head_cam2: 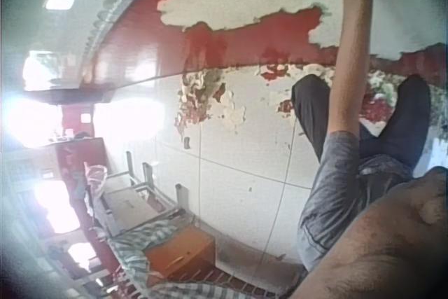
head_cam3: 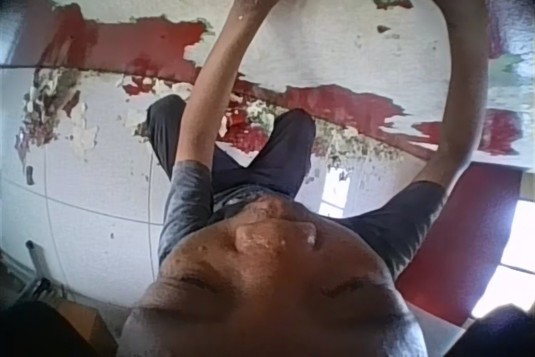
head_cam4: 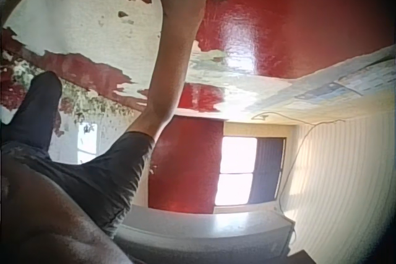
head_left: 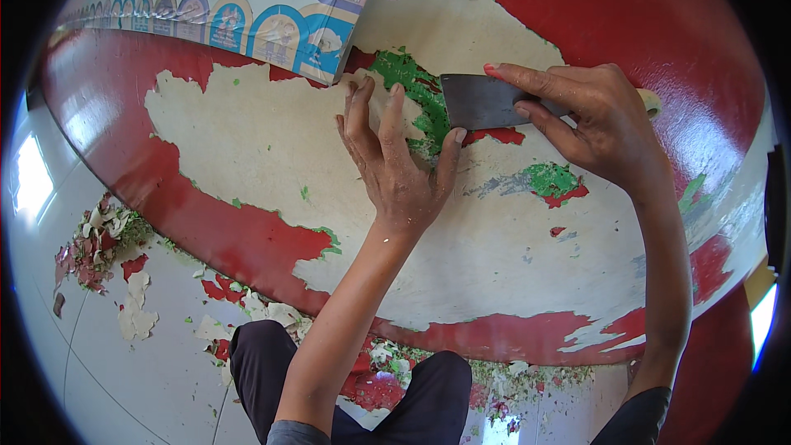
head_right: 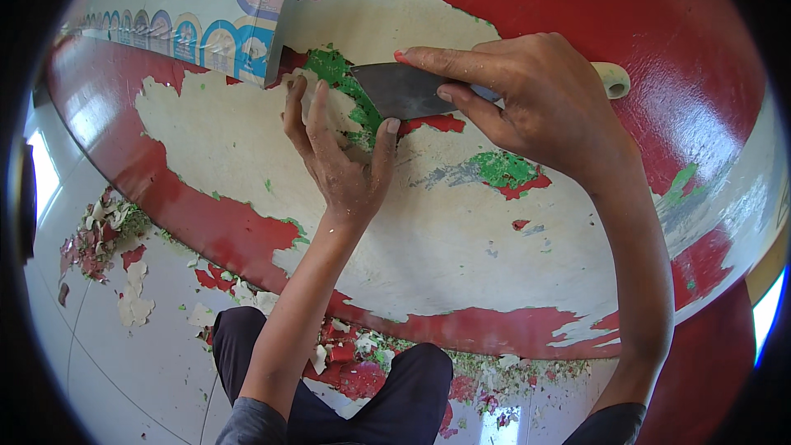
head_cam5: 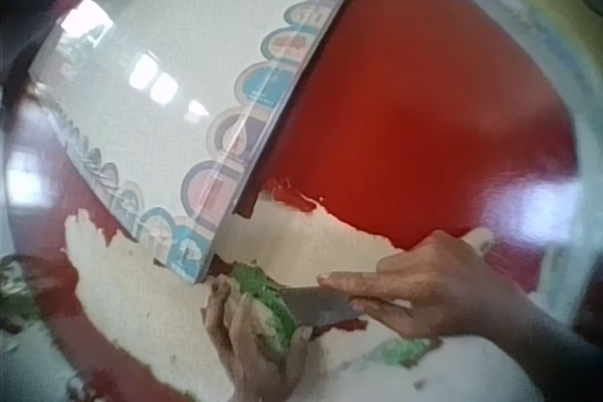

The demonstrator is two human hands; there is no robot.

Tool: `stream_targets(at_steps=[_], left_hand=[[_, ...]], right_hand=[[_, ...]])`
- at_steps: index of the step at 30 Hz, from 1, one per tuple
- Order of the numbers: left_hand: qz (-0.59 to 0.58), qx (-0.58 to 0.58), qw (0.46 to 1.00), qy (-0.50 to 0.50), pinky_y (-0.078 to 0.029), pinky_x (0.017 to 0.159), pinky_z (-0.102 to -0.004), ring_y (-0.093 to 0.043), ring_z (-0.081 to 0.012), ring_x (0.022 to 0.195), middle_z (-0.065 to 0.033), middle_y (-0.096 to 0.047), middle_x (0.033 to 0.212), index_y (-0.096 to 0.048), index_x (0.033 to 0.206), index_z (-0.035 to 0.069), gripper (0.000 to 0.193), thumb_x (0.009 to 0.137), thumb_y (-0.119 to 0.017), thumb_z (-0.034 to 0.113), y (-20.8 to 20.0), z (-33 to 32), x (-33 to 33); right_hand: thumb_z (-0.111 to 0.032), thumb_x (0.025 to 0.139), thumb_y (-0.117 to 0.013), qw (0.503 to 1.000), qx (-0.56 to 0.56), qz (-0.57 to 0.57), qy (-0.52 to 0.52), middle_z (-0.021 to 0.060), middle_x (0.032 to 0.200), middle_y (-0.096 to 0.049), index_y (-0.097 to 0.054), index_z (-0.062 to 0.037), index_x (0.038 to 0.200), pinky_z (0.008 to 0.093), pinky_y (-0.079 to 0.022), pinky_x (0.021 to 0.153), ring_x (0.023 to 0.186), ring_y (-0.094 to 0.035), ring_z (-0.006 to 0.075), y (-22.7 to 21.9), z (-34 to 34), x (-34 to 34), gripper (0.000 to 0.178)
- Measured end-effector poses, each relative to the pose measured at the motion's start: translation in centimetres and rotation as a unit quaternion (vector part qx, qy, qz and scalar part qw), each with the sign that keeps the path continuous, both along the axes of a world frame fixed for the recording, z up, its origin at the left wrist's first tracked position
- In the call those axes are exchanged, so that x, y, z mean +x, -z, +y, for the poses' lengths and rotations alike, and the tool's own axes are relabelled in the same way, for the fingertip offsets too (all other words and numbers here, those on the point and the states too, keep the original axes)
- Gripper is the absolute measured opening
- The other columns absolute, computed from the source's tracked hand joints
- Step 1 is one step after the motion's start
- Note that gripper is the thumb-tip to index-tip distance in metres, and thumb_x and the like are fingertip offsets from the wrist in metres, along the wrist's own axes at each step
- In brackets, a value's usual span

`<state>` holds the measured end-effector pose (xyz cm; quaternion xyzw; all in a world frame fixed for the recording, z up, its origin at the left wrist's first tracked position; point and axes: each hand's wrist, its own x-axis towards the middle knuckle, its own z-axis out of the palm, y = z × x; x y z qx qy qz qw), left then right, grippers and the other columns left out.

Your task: The person scrapes old peeling paint and plaster off a wall using a putty knife scraper tool.

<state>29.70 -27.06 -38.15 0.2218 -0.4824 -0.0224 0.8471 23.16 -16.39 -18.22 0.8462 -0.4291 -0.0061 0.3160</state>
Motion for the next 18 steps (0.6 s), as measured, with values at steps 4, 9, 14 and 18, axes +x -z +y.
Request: stream_targets(at_steps=[4, 9, 14, 18], left_hand=[[-0.003, -0.005, 1.000, 0.009, -0.019, 0.105, -0.0586, -0.027, -0.0415, 0.130, -0.0227, -0.029, 0.136, -0.037, 0.134, 0.006, 0.071, 0.078, -0.073, 0.030, 0.3, -0.1, 0.2], [-0.029, -0.005, 1.000, 0.011, -0.016, 0.105, -0.0585, -0.027, -0.0410, 0.131, -0.0199, -0.030, 0.135, -0.037, 0.135, 0.008, 0.077, 0.075, -0.075, 0.036, 0.6, -0.1, 0.4], [-0.037, -0.019, 0.999, 0.020, -0.014, 0.105, -0.0593, -0.026, -0.0400, 0.132, -0.0185, -0.032, 0.135, -0.035, 0.136, 0.009, 0.080, 0.073, -0.073, 0.043, 0.4, 0.1, 0.4], [-0.029, -0.008, 0.999, 0.016, -0.014, 0.105, -0.0601, -0.027, -0.0398, 0.132, -0.0194, -0.032, 0.134, -0.035, 0.135, 0.007, 0.076, 0.076, -0.071, 0.038, 0.2, 0.2, 0.3]], right_hand=[[0.002, 0.076, -0.067, 1.000, 0.000, 0.013, -0.004, 0.0144, 0.095, -0.070, -0.065, -0.0090, 0.115, 0.0290, -0.055, 0.060, 0.071, -0.069, 0.0203, -0.1, 0.1, 0.1, 0.041], [0.002, 0.077, -0.066, 0.999, -0.007, -0.017, -0.041, 0.0136, 0.089, -0.070, -0.064, -0.0102, 0.118, 0.0270, -0.051, 0.052, 0.065, -0.066, 0.0181, -0.1, 0.5, -0.1, 0.043], [0.002, 0.078, -0.066, 0.997, -0.043, -0.041, -0.040, 0.0134, 0.086, -0.070, -0.064, -0.0100, 0.118, 0.0266, -0.049, 0.050, 0.063, -0.065, 0.0175, 0.4, 0.3, -0.7, 0.042], [0.001, 0.078, -0.067, 0.999, -0.042, 0.005, -0.020, 0.0126, 0.081, -0.069, -0.064, -0.0113, 0.118, 0.0277, -0.048, 0.050, 0.060, -0.064, 0.0167, 0.1, 0.3, -0.4, 0.042]])
